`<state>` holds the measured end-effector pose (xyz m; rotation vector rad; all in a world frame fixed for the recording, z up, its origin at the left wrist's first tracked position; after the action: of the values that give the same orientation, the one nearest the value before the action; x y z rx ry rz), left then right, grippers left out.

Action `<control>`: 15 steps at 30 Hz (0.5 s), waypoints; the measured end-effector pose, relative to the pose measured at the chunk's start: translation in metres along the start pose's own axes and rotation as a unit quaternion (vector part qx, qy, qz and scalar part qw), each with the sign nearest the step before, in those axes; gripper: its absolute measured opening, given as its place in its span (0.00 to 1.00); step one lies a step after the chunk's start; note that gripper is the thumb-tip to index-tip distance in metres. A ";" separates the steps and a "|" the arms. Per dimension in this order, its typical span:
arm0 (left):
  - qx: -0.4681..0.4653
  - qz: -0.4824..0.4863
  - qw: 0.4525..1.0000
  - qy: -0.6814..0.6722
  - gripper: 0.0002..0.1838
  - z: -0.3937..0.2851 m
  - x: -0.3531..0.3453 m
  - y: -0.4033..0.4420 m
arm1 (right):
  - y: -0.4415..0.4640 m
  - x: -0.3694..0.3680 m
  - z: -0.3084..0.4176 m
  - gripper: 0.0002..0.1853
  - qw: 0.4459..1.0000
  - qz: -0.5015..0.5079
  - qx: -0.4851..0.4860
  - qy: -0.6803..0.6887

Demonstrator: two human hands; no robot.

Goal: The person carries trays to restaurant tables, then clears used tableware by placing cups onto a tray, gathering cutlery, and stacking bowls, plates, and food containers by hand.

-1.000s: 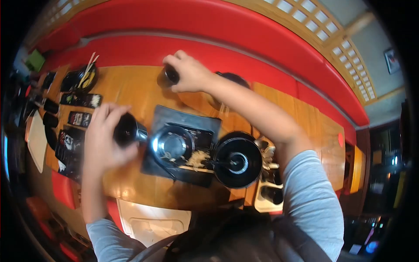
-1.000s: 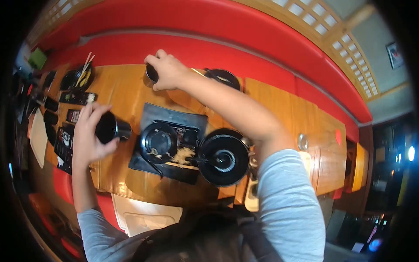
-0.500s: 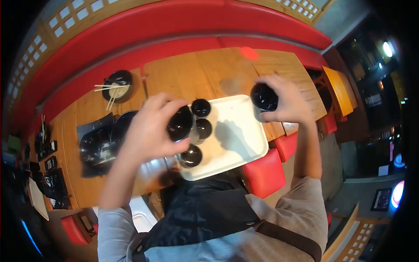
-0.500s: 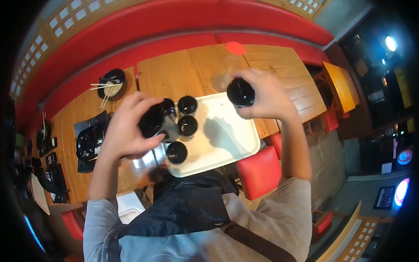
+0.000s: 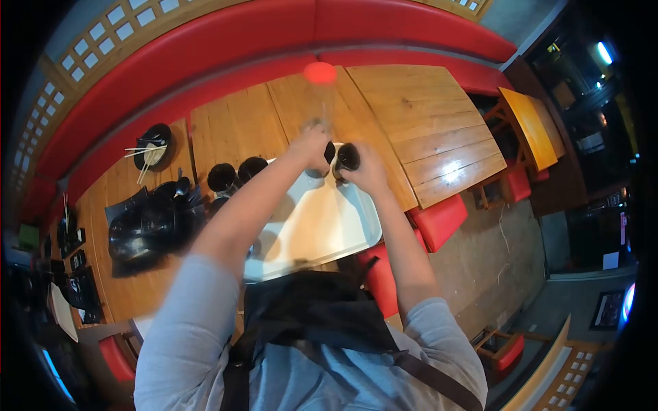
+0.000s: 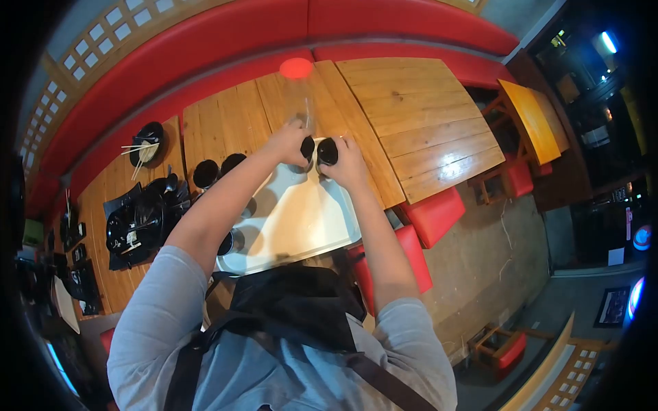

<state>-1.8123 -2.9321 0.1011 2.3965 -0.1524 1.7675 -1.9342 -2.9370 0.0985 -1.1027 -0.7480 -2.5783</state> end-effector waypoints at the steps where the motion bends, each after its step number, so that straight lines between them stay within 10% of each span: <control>1: 0.010 0.008 1.000 0.006 0.40 0.000 0.000 0.002 | 0.005 -0.002 0.000 0.34 1.000 0.003 0.010 -0.005; 15: 0.026 0.000 1.000 -0.001 0.31 0.006 0.055 -0.020 | 0.024 -0.014 0.016 0.39 0.994 0.060 0.083 -0.030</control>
<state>-1.7867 -2.9128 0.1504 2.4333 -0.1090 1.7917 -1.9051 -2.9483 0.1064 -1.1393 -0.8661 -2.3467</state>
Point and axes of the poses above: each hand's wrist, its own y-axis towards the middle knuckle, its own x-axis out of the back of the hand, z = x × y, the point moved 10 cm from there along y, towards the middle knuckle, and after that the axes turned 5 degrees about -z, right-handed, at the moved point
